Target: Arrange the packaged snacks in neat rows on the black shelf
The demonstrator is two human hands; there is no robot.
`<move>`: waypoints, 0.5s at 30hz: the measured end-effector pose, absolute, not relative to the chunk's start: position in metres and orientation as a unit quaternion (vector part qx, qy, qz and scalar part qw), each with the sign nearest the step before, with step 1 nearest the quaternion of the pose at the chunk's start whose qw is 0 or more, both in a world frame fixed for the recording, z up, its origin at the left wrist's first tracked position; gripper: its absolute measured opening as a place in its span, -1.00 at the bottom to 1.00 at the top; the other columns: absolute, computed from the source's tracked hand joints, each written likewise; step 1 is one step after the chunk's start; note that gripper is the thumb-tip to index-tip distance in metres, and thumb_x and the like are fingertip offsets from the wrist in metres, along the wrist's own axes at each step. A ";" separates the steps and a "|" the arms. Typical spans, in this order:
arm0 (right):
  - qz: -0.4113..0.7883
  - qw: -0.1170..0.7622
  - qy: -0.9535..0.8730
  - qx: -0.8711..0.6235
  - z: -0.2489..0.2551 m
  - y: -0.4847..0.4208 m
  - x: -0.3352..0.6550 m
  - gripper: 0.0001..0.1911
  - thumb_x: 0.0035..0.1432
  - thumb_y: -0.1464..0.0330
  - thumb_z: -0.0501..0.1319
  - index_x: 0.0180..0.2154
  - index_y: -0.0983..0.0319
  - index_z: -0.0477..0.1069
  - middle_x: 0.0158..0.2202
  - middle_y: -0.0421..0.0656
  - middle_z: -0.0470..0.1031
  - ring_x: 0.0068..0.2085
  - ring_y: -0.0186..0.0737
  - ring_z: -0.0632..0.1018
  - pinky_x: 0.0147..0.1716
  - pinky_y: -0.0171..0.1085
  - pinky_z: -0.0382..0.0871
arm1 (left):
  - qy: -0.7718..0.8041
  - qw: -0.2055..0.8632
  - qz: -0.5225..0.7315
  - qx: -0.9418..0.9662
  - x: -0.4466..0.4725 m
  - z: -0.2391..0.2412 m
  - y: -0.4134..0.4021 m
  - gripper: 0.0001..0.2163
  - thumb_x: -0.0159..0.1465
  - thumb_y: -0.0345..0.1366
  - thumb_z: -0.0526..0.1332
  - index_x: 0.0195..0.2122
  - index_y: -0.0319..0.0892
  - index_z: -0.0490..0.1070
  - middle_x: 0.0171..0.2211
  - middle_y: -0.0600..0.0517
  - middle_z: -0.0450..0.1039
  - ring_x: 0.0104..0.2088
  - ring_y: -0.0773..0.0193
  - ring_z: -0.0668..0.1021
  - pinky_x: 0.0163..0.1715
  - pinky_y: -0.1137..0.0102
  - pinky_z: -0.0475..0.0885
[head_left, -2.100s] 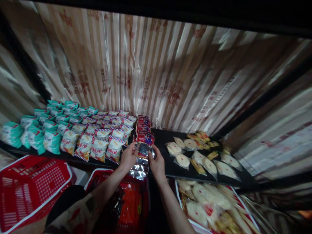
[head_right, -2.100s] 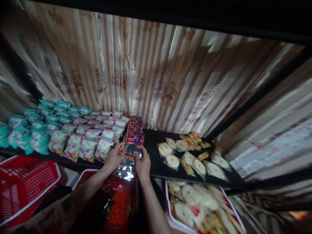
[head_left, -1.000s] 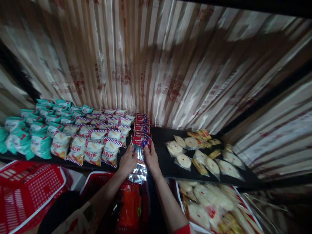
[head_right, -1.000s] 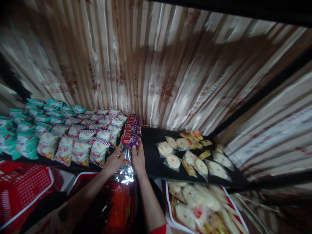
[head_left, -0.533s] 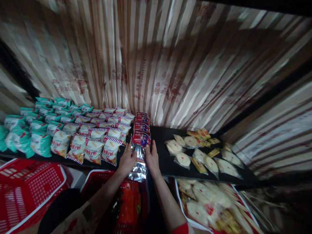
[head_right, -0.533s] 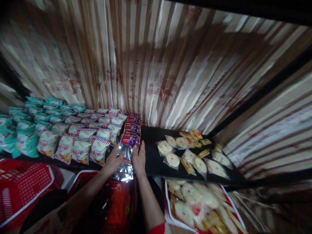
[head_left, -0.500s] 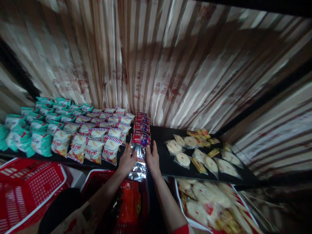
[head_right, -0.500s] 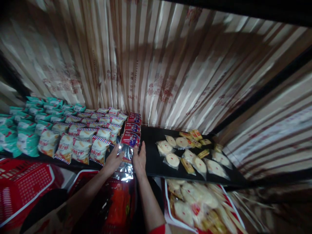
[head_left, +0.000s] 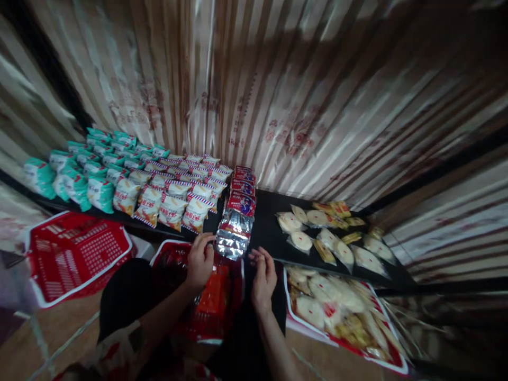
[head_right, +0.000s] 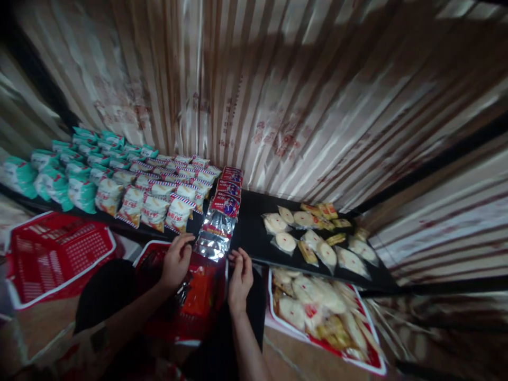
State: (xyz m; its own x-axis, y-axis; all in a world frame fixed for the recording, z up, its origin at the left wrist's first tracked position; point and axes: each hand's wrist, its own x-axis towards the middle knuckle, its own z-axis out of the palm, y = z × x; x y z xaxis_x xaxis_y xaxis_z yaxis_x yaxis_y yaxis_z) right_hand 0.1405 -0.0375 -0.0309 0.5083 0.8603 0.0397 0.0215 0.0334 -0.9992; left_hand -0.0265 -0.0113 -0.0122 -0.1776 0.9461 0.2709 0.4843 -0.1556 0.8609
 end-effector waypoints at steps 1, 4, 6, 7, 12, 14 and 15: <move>0.362 0.598 -0.383 -0.604 -0.036 -0.050 0.135 -0.55 0.15 0.07 0.08 -0.09 0.26 0.38 -0.22 -0.06 0.53 -0.26 -0.20 0.53 -0.20 -0.22 0.37 | 0.604 0.239 0.473 0.595 -0.034 -0.021 -0.024 -0.71 0.23 -0.41 -0.07 -0.20 -0.18 0.43 -0.11 -0.07 0.42 -0.02 0.24 0.43 0.06 0.33 0.30; 0.458 0.482 -0.464 -0.586 -0.059 -0.079 0.115 -0.65 0.14 0.10 0.10 -0.23 0.21 0.46 -0.37 -0.14 0.55 -0.34 -0.20 0.53 -0.26 -0.23 0.39 | 0.648 0.261 0.376 0.609 -0.058 -0.053 -0.057 -0.72 0.22 -0.43 -0.07 -0.28 -0.16 0.44 -0.18 -0.05 0.44 -0.08 0.23 0.46 0.02 0.29 0.33; 0.499 0.391 -0.522 -0.571 -0.080 -0.088 0.101 -0.70 0.12 0.14 0.11 -0.25 0.17 0.49 -0.38 -0.16 0.56 -0.35 -0.17 0.55 -0.28 -0.21 0.40 | 0.686 0.301 0.233 0.619 -0.075 -0.076 -0.071 -0.72 0.21 -0.45 -0.05 -0.23 -0.16 0.44 -0.14 -0.05 0.44 -0.08 0.23 0.46 0.00 0.30 0.33; 0.505 0.348 -0.551 -0.565 -0.091 -0.089 0.093 -0.72 0.11 0.17 0.13 -0.26 0.16 0.50 -0.37 -0.16 0.57 -0.34 -0.15 0.55 -0.28 -0.19 0.40 | 0.698 0.319 0.150 0.623 -0.083 -0.087 -0.076 -0.72 0.21 -0.45 -0.03 -0.18 -0.17 0.44 -0.11 -0.07 0.43 -0.04 0.22 0.45 0.00 0.31 0.32; 0.522 0.169 -0.619 -0.562 -0.133 -0.085 0.057 -0.76 0.01 0.39 0.14 -0.30 0.16 0.55 -0.25 -0.11 0.59 -0.18 -0.08 0.55 -0.12 -0.15 0.35 | 0.702 0.369 0.043 0.607 -0.104 -0.128 -0.083 -0.77 0.14 -0.49 0.05 -0.29 -0.27 0.48 -0.19 -0.20 0.48 -0.10 0.10 0.49 -0.07 0.28 0.32; 0.546 0.130 -0.609 -0.560 -0.144 -0.083 0.044 -0.71 -0.01 0.46 0.12 -0.24 0.19 0.54 -0.18 -0.07 0.57 -0.11 -0.09 0.53 -0.07 -0.16 0.32 | 0.699 0.391 0.026 0.598 -0.103 -0.140 -0.079 -0.78 0.12 -0.49 0.07 -0.30 -0.26 0.49 -0.20 -0.19 0.49 -0.09 0.08 0.49 -0.07 0.27 0.32; 0.556 0.122 -0.603 -0.559 -0.148 -0.082 0.040 -0.68 -0.01 0.48 0.11 -0.22 0.21 0.53 -0.15 -0.06 0.56 -0.09 -0.09 0.52 -0.05 -0.17 0.31 | 0.696 0.402 0.021 0.594 -0.101 -0.145 -0.076 -0.78 0.11 -0.49 0.09 -0.29 -0.24 0.49 -0.21 -0.18 0.50 -0.08 0.07 0.48 -0.06 0.27 0.31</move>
